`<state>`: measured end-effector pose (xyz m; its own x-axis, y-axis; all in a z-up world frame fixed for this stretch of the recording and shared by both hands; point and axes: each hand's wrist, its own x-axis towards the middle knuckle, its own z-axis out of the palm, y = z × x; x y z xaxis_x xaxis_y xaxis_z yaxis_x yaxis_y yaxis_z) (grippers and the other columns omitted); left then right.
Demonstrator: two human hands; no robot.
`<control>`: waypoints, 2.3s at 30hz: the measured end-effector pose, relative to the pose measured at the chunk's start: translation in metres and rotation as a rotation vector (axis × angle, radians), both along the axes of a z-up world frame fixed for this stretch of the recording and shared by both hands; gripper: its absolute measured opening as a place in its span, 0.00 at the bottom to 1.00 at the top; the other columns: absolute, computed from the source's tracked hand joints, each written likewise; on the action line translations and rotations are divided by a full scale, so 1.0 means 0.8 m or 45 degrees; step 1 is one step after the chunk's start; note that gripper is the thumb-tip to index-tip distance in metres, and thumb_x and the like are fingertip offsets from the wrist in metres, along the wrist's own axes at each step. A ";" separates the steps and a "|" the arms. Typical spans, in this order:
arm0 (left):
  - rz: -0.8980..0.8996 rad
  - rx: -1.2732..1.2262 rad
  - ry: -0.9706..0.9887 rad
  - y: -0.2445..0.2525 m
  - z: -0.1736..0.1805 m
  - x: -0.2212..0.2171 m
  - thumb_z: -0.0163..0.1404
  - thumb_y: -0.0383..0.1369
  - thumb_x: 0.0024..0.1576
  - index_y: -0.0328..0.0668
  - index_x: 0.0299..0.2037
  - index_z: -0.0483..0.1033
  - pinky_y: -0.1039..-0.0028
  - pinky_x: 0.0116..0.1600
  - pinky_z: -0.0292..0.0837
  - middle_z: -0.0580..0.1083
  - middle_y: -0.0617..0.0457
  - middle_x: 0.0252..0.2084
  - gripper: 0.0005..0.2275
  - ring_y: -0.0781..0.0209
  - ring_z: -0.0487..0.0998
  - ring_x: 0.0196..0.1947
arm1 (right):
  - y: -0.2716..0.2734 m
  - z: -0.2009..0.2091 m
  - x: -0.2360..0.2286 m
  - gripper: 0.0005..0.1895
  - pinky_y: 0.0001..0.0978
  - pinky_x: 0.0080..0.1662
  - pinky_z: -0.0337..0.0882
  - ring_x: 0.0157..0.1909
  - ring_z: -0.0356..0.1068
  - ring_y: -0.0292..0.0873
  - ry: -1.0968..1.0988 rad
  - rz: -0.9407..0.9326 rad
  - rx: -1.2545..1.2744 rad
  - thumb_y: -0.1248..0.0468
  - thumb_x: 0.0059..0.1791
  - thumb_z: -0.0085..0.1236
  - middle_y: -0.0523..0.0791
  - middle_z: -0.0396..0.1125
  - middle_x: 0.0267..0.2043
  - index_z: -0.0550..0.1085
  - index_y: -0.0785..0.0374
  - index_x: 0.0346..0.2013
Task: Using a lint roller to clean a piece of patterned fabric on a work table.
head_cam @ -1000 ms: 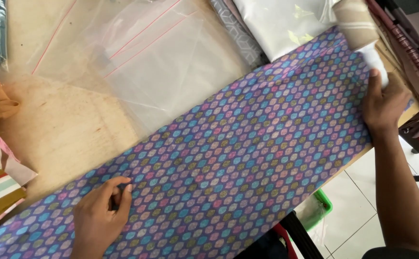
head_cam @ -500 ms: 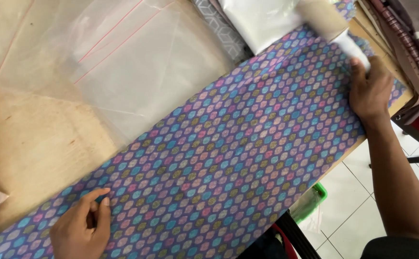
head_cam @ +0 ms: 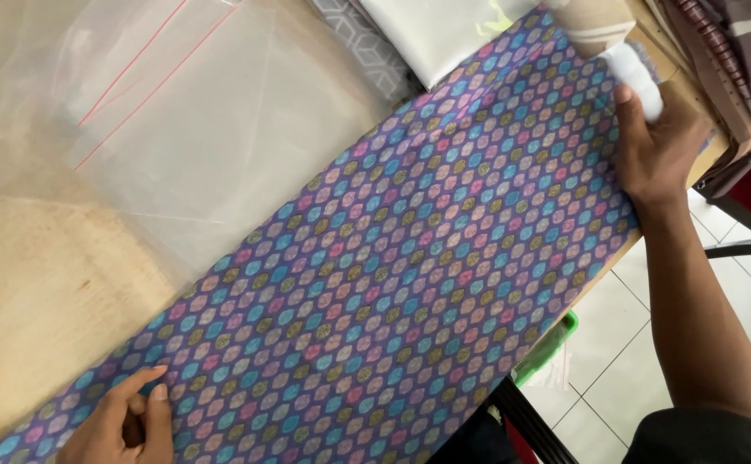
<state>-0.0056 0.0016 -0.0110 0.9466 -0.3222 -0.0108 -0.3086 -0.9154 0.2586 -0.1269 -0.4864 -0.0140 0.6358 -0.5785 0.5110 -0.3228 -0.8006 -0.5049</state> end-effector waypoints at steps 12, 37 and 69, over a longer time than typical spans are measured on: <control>-0.021 -0.019 -0.022 0.000 0.001 0.001 0.42 0.33 0.52 0.43 0.38 0.71 0.78 0.20 0.56 0.64 0.56 0.14 0.08 0.67 0.58 0.10 | 0.000 0.004 0.001 0.24 0.27 0.27 0.49 0.25 0.50 0.39 -0.091 0.258 0.168 0.52 0.53 0.26 0.47 0.53 0.24 0.60 0.69 0.26; -0.042 -0.106 -0.073 -0.006 0.008 -0.003 0.43 0.31 0.52 0.41 0.36 0.71 0.79 0.20 0.56 0.63 0.56 0.13 0.06 0.67 0.58 0.10 | -0.012 -0.009 0.001 0.20 0.28 0.17 0.50 0.19 0.51 0.39 0.165 0.057 -0.235 0.56 0.55 0.34 0.48 0.55 0.22 0.60 0.74 0.31; -0.037 -0.041 -0.041 -0.002 0.005 -0.001 0.41 0.34 0.51 0.45 0.37 0.71 0.78 0.19 0.55 0.64 0.58 0.13 0.08 0.67 0.56 0.09 | 0.005 0.005 0.006 0.19 0.28 0.19 0.46 0.17 0.47 0.38 0.033 0.371 -0.195 0.57 0.51 0.30 0.46 0.49 0.18 0.60 0.73 0.30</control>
